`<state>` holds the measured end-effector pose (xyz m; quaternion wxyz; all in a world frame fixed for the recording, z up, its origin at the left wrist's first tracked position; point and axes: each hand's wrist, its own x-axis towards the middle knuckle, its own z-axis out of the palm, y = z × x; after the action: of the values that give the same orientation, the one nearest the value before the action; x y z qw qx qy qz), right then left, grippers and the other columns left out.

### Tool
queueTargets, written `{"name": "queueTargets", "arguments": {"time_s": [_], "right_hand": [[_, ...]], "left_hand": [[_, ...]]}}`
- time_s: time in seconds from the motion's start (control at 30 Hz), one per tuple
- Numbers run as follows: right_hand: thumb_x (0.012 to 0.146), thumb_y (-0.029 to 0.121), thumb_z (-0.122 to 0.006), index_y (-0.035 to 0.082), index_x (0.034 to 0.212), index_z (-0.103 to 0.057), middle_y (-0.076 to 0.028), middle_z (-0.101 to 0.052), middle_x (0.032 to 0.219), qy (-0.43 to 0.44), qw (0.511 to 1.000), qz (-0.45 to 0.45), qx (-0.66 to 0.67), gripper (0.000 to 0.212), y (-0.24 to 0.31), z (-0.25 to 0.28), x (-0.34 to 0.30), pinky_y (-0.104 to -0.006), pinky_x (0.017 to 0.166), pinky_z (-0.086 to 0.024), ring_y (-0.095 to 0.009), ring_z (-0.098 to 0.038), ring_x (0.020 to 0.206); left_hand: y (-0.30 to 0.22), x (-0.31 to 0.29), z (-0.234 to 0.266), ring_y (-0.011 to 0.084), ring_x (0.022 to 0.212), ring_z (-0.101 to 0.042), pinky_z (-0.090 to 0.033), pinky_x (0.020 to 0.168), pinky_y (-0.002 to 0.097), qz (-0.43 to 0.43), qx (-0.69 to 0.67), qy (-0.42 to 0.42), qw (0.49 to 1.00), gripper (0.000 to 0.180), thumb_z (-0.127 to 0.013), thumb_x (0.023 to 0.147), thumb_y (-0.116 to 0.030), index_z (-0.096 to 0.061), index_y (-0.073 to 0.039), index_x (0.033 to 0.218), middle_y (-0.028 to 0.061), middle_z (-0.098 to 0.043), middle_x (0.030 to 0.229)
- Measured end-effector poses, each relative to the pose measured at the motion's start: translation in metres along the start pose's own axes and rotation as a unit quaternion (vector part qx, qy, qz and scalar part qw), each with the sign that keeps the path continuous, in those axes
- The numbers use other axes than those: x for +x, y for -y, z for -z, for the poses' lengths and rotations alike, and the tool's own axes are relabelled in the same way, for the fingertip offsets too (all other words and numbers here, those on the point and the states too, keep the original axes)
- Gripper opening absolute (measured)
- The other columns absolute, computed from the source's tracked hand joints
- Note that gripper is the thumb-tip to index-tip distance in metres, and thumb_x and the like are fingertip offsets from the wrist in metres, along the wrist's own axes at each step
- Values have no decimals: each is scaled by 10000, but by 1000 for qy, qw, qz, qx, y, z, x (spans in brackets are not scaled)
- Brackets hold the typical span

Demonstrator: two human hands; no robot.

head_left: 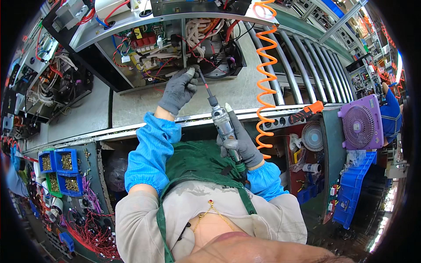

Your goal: Assembling an electronic component by connecting wires and using an electric screwdriver to secure them within a metal chassis.

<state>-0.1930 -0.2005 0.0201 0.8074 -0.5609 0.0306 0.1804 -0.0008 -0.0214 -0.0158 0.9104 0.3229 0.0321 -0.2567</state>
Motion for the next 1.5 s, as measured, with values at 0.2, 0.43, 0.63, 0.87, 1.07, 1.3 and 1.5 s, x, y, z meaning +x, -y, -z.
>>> {"name": "queueTargets", "arguments": {"time_s": [0.2,0.43,0.63,0.87,1.07,1.3,1.5], "right_hand": [[665,67,-635,235,1501,-53,-91,-540,790,16,1000,3,5,1033,4,6,-5,-293,526,-480,-154,-549,574],[659,65,-650,246,1501,-62,-93,-539,800,-3,1000,-12,-13,1043,7,6,-10,-294,543,-484,-153,-556,590],[606,128,-688,243,1496,-102,-109,-555,774,-9,998,3,-64,1072,11,9,-16,-321,543,-538,-183,-591,568],[560,225,-704,216,1498,-110,-104,-505,810,45,985,-20,168,1110,13,12,-24,-286,483,-520,-167,-535,568],[546,284,-732,249,1496,-94,-105,-516,756,40,991,13,129,1145,9,15,-19,-309,480,-528,-171,-545,527],[532,157,-636,236,1498,-101,-150,-536,915,-11,974,188,128,1107,44,41,-6,-336,553,-543,-206,-569,668],[540,154,-605,238,1494,-145,-150,-535,953,-47,977,201,48,1062,110,20,-7,-320,529,-552,-186,-577,706]], "left_hand": [[1,-1,-11,63,634,-479,-393,472,169,3,48,-6,999,145,-565,922,-126,-585,-37,1035,13,-541,807],[1,-5,-28,44,570,-447,-371,455,146,22,1,18,1000,211,-532,953,-195,-573,-4,1031,-13,-502,743],[-16,-9,-41,25,611,-483,-394,518,157,-83,366,1,927,244,-540,937,-291,-616,-64,987,-23,-574,765],[-52,-21,-63,28,659,-510,-413,568,171,-57,511,133,847,242,-542,929,-303,-628,-84,985,-34,-588,791],[-29,-10,-76,42,650,-506,-422,585,190,-106,451,111,879,297,-518,938,-347,-626,-75,990,-16,-576,768],[-58,5,-167,244,728,-606,-497,637,334,-612,551,-25,566,329,-594,866,-322,-593,-33,1023,109,-619,823],[-78,22,-206,246,672,-636,-518,621,328,-701,562,-105,426,322,-687,799,-215,-571,-39,1042,104,-642,782]]}}
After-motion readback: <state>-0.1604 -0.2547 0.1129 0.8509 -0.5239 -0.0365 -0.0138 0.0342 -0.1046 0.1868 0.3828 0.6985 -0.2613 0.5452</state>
